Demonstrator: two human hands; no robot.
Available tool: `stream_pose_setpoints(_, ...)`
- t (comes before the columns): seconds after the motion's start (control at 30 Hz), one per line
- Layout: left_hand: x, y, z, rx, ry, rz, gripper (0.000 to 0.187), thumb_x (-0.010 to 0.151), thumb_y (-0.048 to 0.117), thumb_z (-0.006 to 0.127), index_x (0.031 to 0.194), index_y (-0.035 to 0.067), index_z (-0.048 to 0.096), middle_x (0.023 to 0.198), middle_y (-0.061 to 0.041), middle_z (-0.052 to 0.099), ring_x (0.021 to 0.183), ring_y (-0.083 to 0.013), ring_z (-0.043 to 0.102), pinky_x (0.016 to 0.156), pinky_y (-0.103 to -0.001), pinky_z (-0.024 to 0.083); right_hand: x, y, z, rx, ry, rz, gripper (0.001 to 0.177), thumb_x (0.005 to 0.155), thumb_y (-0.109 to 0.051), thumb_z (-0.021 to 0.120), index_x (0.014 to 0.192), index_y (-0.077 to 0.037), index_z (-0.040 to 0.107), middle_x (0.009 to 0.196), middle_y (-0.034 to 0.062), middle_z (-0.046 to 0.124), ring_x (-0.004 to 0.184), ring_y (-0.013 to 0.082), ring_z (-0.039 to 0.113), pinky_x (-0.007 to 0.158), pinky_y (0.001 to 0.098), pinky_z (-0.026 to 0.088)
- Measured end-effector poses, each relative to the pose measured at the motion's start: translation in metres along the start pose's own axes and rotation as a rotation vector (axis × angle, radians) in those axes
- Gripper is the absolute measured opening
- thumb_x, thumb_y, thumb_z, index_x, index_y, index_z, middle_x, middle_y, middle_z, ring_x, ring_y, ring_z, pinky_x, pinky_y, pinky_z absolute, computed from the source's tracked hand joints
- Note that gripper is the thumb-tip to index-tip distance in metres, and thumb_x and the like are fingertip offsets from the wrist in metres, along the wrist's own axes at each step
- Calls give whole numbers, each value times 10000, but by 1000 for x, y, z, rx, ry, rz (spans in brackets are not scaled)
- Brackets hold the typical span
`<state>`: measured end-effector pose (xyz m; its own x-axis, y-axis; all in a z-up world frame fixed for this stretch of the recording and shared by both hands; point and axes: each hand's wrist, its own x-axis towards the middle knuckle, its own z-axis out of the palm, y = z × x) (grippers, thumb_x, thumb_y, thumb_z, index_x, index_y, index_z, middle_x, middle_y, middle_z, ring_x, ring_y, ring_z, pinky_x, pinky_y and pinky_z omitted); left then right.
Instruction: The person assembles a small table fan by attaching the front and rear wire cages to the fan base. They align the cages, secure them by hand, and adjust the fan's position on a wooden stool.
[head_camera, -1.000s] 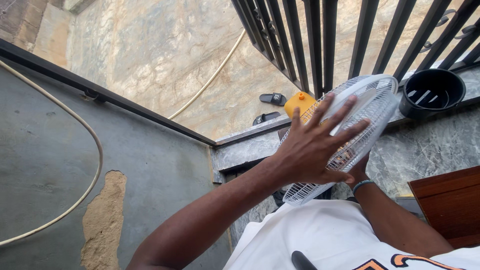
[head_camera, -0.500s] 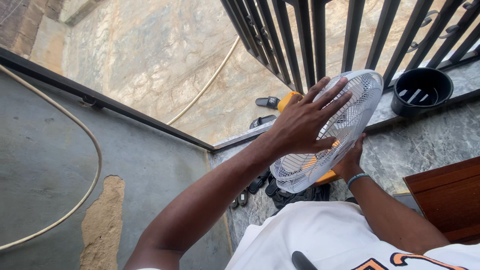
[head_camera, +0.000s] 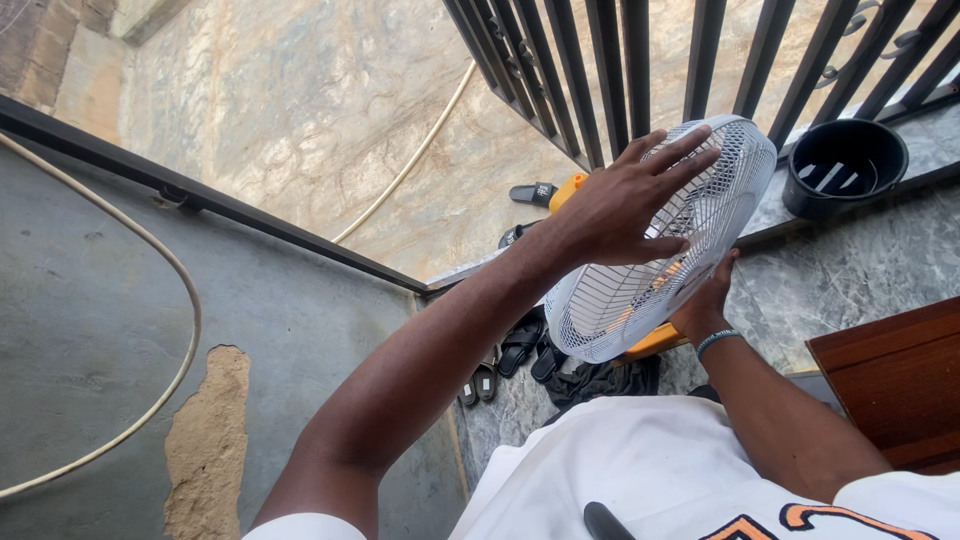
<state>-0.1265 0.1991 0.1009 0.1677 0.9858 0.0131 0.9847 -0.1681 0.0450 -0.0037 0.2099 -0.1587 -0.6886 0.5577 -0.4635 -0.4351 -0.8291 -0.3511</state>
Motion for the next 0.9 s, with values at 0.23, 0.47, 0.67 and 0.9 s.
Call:
stream_pose_setpoints(0.23, 4, 28, -23, 7, -161, -164, 1058, 786, 528, 826, 1592, 237, 206, 1697, -58, 162, 1531, -485, 235, 913, -595, 589, 18, 4, -22, -14, 1, -124, 796, 1020, -634, 143, 1633, -141, 264, 1621, 193, 360, 1499, 366, 385, 1223, 561, 317)
stream_pose_setpoints(0.47, -1, 39, -10, 32, -3, -223, 1058, 781, 513, 826, 1591, 151, 248, 1684, -94, 181, 1509, -486, 314, 909, -619, 588, 33, 5, -34, 29, -93, -135, 809, 1022, -659, 133, 1619, -138, 296, 1588, 195, 383, 1468, 363, 427, 1227, 547, 350)
stream_pose_setpoints(0.67, 2, 34, -12, 39, -22, -267, 998, 741, 532, 811, 1552, 201, 331, 1680, -150, 234, 1461, -467, 386, 886, -629, 580, 19, 4, -19, -15, 25, -84, 801, 997, -659, 95, 1630, -181, 209, 1640, 167, 311, 1512, 349, 353, 1230, 551, 289)
stream_pose_setpoints(0.9, 12, 35, -18, 45, 5, -270, 942, 764, 643, 784, 1524, 252, 387, 1583, -212, 377, 1350, -475, 484, 812, -586, 601, 16, -12, -6, -74, -18, -121, 799, 980, -665, 43, 1630, -216, 165, 1663, 163, 295, 1548, 341, 322, 1247, 560, 283)
